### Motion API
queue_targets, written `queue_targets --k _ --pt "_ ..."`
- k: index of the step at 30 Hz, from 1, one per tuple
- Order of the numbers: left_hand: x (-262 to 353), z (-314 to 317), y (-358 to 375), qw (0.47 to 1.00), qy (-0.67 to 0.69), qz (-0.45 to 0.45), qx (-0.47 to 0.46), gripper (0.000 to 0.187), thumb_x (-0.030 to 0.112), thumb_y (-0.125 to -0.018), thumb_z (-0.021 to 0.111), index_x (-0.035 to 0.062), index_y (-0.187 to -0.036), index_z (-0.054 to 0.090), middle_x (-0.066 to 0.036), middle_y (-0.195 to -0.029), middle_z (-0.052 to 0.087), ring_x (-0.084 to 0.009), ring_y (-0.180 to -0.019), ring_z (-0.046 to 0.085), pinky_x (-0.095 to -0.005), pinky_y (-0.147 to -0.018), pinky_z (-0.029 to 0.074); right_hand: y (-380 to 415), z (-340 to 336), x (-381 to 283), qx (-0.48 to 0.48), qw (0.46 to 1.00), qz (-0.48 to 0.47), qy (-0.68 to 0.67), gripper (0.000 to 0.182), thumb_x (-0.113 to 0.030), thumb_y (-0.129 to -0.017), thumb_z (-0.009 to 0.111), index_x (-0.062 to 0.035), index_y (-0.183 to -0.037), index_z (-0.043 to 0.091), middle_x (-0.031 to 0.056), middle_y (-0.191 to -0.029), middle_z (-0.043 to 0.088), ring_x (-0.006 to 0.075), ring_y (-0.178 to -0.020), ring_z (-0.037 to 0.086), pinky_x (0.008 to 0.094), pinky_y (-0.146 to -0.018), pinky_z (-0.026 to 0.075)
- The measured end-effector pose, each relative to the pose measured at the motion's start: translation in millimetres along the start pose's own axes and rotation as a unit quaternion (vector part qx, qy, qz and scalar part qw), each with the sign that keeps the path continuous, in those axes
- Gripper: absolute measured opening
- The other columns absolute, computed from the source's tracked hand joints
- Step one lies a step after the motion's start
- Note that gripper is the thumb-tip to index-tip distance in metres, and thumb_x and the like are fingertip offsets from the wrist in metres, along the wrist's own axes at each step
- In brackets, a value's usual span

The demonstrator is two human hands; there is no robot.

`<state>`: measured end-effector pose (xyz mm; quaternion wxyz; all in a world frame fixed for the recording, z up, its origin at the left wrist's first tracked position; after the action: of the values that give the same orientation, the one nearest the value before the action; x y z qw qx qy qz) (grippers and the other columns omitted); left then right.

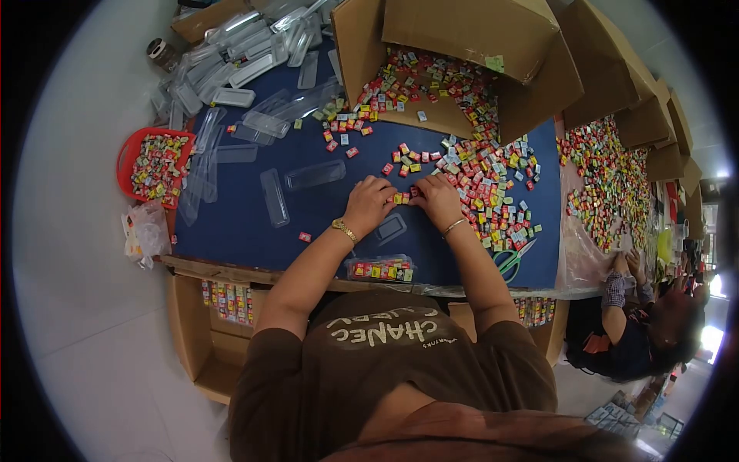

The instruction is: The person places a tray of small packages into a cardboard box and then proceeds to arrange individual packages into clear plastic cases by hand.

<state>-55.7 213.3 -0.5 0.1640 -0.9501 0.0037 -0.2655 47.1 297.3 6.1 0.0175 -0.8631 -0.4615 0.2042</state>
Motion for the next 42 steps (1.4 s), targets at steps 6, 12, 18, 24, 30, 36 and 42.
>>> queue_targets --k 6,12,18,24,30,36,42 --pt "-0.5 -11.0 6.2 1.000 0.008 -0.028 0.004 0.039 0.017 -0.070 0.081 0.0115 -0.107 0.070 -0.003 -0.102 0.066 -0.0236 -0.101 0.059 -0.0370 -0.086 0.048 0.5 -4.7 -5.8 -0.029 0.999 -0.012 -0.028 0.035 -0.024 -0.067 0.081 -0.0101 -0.097 0.068 0.0054 -0.093 0.063 0.0266 -0.093 0.060 0.0378 -0.079 0.051" --pt "-11.3 -10.0 18.4 1.000 0.015 -0.013 -0.023 0.044 0.017 -0.070 0.082 0.0113 -0.112 0.069 -0.003 -0.108 0.068 -0.0219 -0.108 0.059 -0.0371 -0.093 0.044 15.7 3.0 14.0 -0.038 0.998 -0.020 -0.038 0.038 -0.020 -0.067 0.082 -0.0100 -0.102 0.068 0.0071 -0.102 0.063 0.0281 -0.102 0.060 0.0378 -0.086 0.051" --pt "-12.2 -25.9 27.9 0.999 0.043 -0.016 -0.002 0.051 0.015 -0.071 0.081 0.0104 -0.120 0.065 -0.007 -0.115 0.065 -0.0264 -0.113 0.056 -0.0399 -0.098 0.043 8.6 -12.8 -8.3 -0.034 0.999 -0.018 0.001 0.045 -0.019 -0.068 0.081 -0.0114 -0.110 0.067 0.0061 -0.104 0.063 0.0276 -0.103 0.059 0.0379 -0.087 0.050" --pt "-37.2 -40.7 42.6 0.994 0.008 -0.100 -0.032 0.058 0.013 -0.070 0.082 0.0080 -0.124 0.062 -0.008 -0.122 0.061 -0.0275 -0.115 0.054 -0.0381 -0.097 0.046 -3.1 15.0 -31.0 -0.103 0.993 -0.056 -0.003 0.052 -0.017 -0.067 0.081 -0.0139 -0.117 0.064 0.0052 -0.109 0.061 0.0274 -0.104 0.058 0.0373 -0.088 0.050" --pt "-28.2 -25.5 28.3 0.997 0.029 -0.062 -0.037 0.042 0.009 -0.073 0.078 0.0067 -0.114 0.067 -0.007 -0.111 0.061 -0.0269 -0.106 0.057 -0.0364 -0.089 0.050 -2.7 30.3 -29.5 -0.078 0.991 -0.073 -0.079 0.043 -0.010 -0.069 0.078 -0.0114 -0.111 0.067 0.0057 -0.104 0.060 0.0274 -0.101 0.058 0.0378 -0.088 0.051" --pt "-17.1 -38.7 43.5 0.995 0.042 -0.085 -0.035 0.031 0.008 -0.074 0.076 0.0051 -0.103 0.068 -0.007 -0.101 0.060 -0.0276 -0.099 0.057 -0.0374 -0.085 0.051 0.3 19.4 -46.3 -0.071 0.987 -0.093 -0.114 0.031 -0.008 -0.070 0.075 -0.0127 -0.101 0.070 0.0068 -0.099 0.058 0.0277 -0.098 0.057 0.0381 -0.083 0.052" --pt "-1.3 -41.0 92.1 0.984 0.061 -0.152 -0.070 0.028 0.009 -0.077 0.075 0.0051 -0.104 0.069 -0.009 -0.101 0.062 -0.0294 -0.099 0.058 -0.0384 -0.084 0.050 23.9 19.8 -82.9 -0.146 0.966 -0.180 -0.119 0.036 -0.006 -0.069 0.075 -0.0091 -0.104 0.069 0.0073 -0.097 0.058 0.0263 -0.097 0.056 0.0363 -0.087 0.051"
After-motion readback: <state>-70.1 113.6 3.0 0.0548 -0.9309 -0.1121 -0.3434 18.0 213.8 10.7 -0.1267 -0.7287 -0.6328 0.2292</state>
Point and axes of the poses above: each hand's wrist, its own y-axis away from the middle knuckle, its own z-axis out of the palm, x = y × z, the point moved 10 cm from there along -y, towards the middle knuckle
